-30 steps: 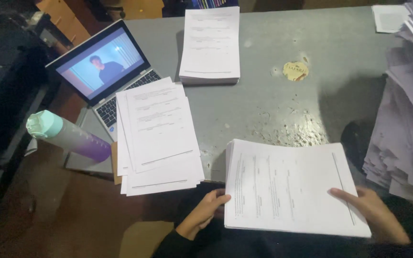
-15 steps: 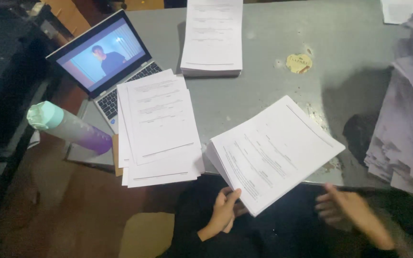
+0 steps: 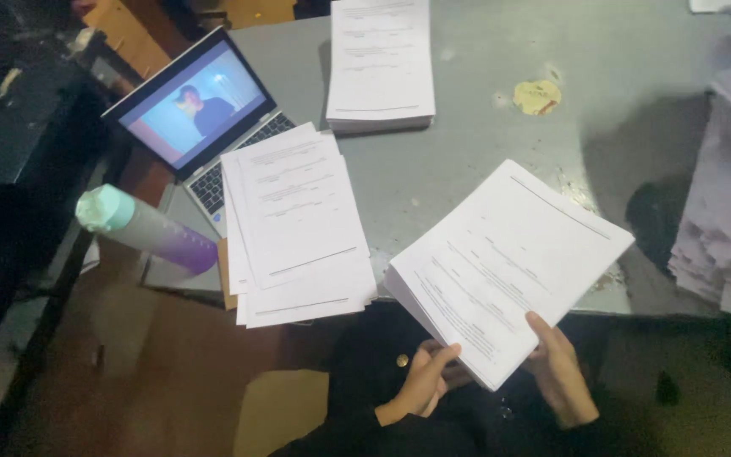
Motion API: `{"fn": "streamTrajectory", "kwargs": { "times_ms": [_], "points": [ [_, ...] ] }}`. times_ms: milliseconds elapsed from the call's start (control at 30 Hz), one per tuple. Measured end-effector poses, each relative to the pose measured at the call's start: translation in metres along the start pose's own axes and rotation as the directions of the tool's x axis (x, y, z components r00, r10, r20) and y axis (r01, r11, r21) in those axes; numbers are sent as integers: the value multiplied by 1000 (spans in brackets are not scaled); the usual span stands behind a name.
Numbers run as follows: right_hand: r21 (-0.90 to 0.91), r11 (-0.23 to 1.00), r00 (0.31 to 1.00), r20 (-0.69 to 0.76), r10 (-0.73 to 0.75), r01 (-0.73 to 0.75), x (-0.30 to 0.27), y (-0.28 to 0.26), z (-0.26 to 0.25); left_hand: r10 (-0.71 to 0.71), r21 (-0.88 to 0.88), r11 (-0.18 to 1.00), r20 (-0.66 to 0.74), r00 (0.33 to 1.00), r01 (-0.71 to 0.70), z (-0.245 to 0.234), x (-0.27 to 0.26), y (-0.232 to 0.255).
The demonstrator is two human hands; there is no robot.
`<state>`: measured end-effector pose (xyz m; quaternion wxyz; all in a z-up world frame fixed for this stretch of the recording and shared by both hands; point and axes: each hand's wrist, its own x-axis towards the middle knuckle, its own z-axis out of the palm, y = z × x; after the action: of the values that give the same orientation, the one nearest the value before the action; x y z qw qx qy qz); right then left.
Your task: Sorting and stacking printed documents on a desk
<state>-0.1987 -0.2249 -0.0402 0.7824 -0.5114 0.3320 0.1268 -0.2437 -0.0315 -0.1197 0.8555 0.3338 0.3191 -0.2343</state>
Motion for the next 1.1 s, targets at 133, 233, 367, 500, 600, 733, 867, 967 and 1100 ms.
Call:
{"fn": "streamTrajectory", "kwargs": {
  "times_ms": [133,233,367,500,600,733,867,967,1100],
  "points": [
    [-19,1000,999,-49,16,-17,-18,0,9,307,130,935,171,936,-330,3,-6,18],
    [44,998,998,-14,-54,55,-21,21,7,262,186,946,52,964,-267,25,-51,61],
    [71,996,995,-88,-51,57,12,65,-25,320,230,933,-172,932,-278,29,-53,87],
    [101,994,999,-19,-44,46,-34,32,10,339,258,929,-317,886,-264,40,-48,112],
    [-5,999,998,-49,-47,47,-30,35,-4,247,236,956,-336,909,-172,35,-54,115],
    [-87,996,997,-72,-13,7,-36,5,-11,197,131,977,-223,955,-171,37,-71,104],
    [-43,995,996,29,-85,86,-36,-6,-22,72,234,972,-139,988,-38,22,-63,84],
    [-58,997,997,53,-53,56,-46,-13,-19,27,206,979,-56,998,-15,-4,-41,84],
    [-58,997,997,49,-53,55,-48,-3,-18,-2,84,996,-75,997,8,-39,-4,99]
  ]
}}
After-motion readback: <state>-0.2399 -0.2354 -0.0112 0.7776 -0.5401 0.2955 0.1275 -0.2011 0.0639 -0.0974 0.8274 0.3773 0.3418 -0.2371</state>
